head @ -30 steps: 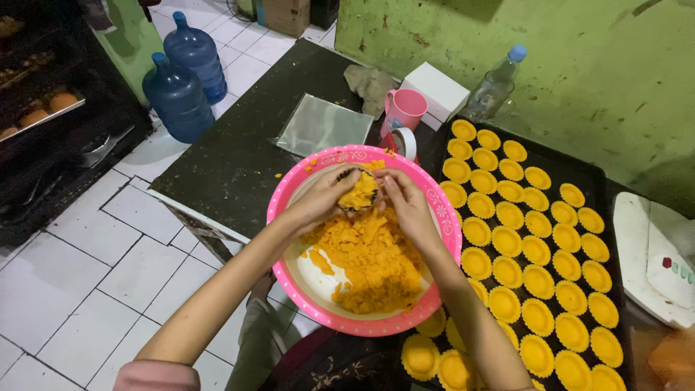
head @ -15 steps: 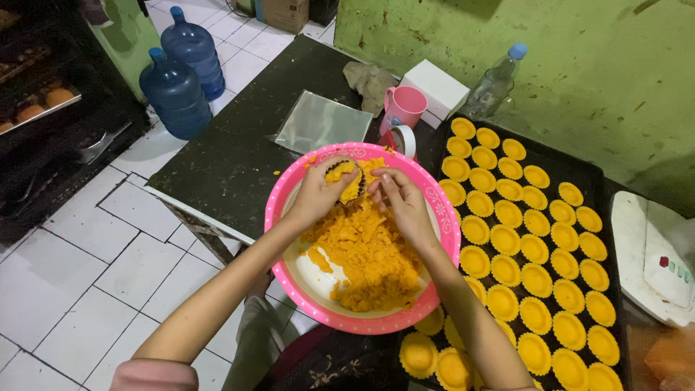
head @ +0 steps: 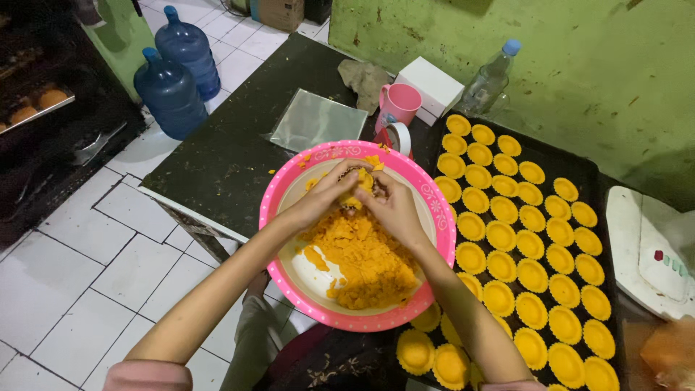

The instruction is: The person shapes dough into tart molds by hand, places the shaped tarts onto a baking tray, and then picks up several empty metal molds from a bucket.

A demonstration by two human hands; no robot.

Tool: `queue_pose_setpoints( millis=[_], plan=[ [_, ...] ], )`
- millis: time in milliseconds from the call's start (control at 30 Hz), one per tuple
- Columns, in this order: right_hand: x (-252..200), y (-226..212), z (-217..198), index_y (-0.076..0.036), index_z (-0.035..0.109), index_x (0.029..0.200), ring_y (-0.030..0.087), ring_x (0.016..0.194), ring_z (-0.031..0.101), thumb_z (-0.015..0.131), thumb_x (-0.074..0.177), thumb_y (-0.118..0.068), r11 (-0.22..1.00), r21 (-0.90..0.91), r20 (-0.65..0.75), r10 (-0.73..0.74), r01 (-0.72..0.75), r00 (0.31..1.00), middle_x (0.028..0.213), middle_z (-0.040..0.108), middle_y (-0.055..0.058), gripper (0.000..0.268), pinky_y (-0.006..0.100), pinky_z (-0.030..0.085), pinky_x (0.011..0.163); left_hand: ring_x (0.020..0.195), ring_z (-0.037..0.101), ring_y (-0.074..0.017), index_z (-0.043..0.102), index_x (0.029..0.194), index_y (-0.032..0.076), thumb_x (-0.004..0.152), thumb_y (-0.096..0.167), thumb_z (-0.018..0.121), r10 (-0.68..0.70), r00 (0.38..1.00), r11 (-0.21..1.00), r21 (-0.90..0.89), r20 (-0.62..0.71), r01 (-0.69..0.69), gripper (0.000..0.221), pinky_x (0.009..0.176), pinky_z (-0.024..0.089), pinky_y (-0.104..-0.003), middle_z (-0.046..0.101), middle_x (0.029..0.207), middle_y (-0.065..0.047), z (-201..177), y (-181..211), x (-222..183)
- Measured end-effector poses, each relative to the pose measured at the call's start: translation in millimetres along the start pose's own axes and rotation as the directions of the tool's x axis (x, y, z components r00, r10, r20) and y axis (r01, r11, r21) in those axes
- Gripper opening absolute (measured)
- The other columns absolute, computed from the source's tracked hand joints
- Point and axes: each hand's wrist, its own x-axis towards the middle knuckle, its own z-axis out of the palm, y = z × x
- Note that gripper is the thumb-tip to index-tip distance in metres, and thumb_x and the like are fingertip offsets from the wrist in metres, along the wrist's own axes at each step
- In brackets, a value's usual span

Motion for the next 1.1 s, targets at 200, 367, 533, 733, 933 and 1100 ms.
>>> queue_pose_setpoints(
  millis=[200, 367, 533, 733, 933, 1100],
  plan=[
    [4.3, 21.9, -6.4, -0.009, 0.073, 0.099, 0.013, 0.041, 0.063, 0.064, 0.094, -0.018, 0.998, -0.039, -0.143, -0.046, 0.041, 0.989, 0.044, 0.06, 0.007, 0.014, 0.02, 0.051, 0.049, 0.048, 0.051, -0.0117, 0.051, 0.133, 0.021, 0.082, 0.029, 0.077, 0.178, 0.96, 0.846, 0.532, -0.216, -0.037, 0.057, 0.05, 0.043, -0.023, 0.048, 0.051, 0.002, 18.6, 6.1, -0.5],
    [9.1, 35.3, -0.6, -0.004, 0.068, 0.106, 0.029, 0.064, 0.069, 0.07, 0.088, -0.027, 0.964, -0.239, -0.136, -0.151, 0.116, 0.979, 0.067, 0.065, 0.017, 0.029, 0.036, 0.055, 0.062, 0.062, 0.062, -0.0235, 0.058, 0.124, 0.005, 0.092, 0.018, 0.062, 0.27, 0.915, 0.702, 0.712, -0.299, 0.026, 0.034, 0.058, 0.049, -0.032, 0.063, 0.068, -0.013, 8.3, -8.3, -0.1],
    [7.5, 13.8, -2.2, 0.001, 0.064, 0.116, 0.043, 0.088, 0.069, 0.072, 0.087, -0.022, 0.941, -0.29, 0.017, -0.176, 0.173, 0.984, 0.094, 0.07, 0.023, 0.038, 0.046, 0.056, 0.077, 0.088, 0.069, -0.0412, 0.059, 0.121, -0.002, 0.092, 0.003, 0.049, 0.313, 0.943, 0.473, 0.88, -0.112, -0.052, 0.031, 0.077, 0.056, -0.045, 0.07, 0.096, -0.026, -1.3, -17.2, 3.1],
    [7.4, 28.0, -7.2, -0.011, 0.07, 0.099, 0.038, 0.078, 0.068, 0.06, 0.095, -0.02, 0.901, -0.4, -0.082, -0.216, 0.166, 0.973, 0.075, 0.071, 0.015, 0.014, 0.043, 0.054, 0.066, 0.073, 0.066, -0.0278, 0.05, 0.123, 0.009, 0.088, 0.015, 0.065, 0.19, 0.95, 0.834, 0.552, -0.249, -0.022, 0.038, 0.06, 0.053, -0.038, 0.065, 0.095, -0.025, 7.4, -16.4, 1.8],
    [8.8, 19.6, -4.4, -0.009, 0.065, 0.11, 0.041, 0.087, 0.069, 0.068, 0.088, -0.02, 0.948, -0.266, -0.06, -0.198, 0.176, 0.978, 0.089, 0.072, 0.018, 0.025, 0.045, 0.055, 0.072, 0.086, 0.067, -0.0449, 0.054, 0.112, 0.006, 0.092, 0.016, 0.06, 0.325, 0.912, 0.663, 0.748, -0.249, -0.033, 0.023, 0.07, 0.054, -0.051, 0.069, 0.093, -0.027, 3.4, -10.6, 1.2],
    [8.3, 27.6, -8.7, -0.013, 0.069, 0.102, 0.039, 0.078, 0.069, 0.062, 0.087, -0.015, 0.88, -0.425, 0.01, -0.227, 0.21, 0.974, 0.077, 0.071, 0.016, 0.017, 0.045, 0.054, 0.068, 0.089, 0.068, -0.0418, 0.056, 0.117, 0.004, 0.094, 0.011, 0.049, 0.252, 0.961, 0.537, 0.843, -0.116, -0.039, 0.026, 0.074, 0.056, -0.05, 0.07, 0.095, -0.024, 4.2, -12.1, 2.2]
  ],
)
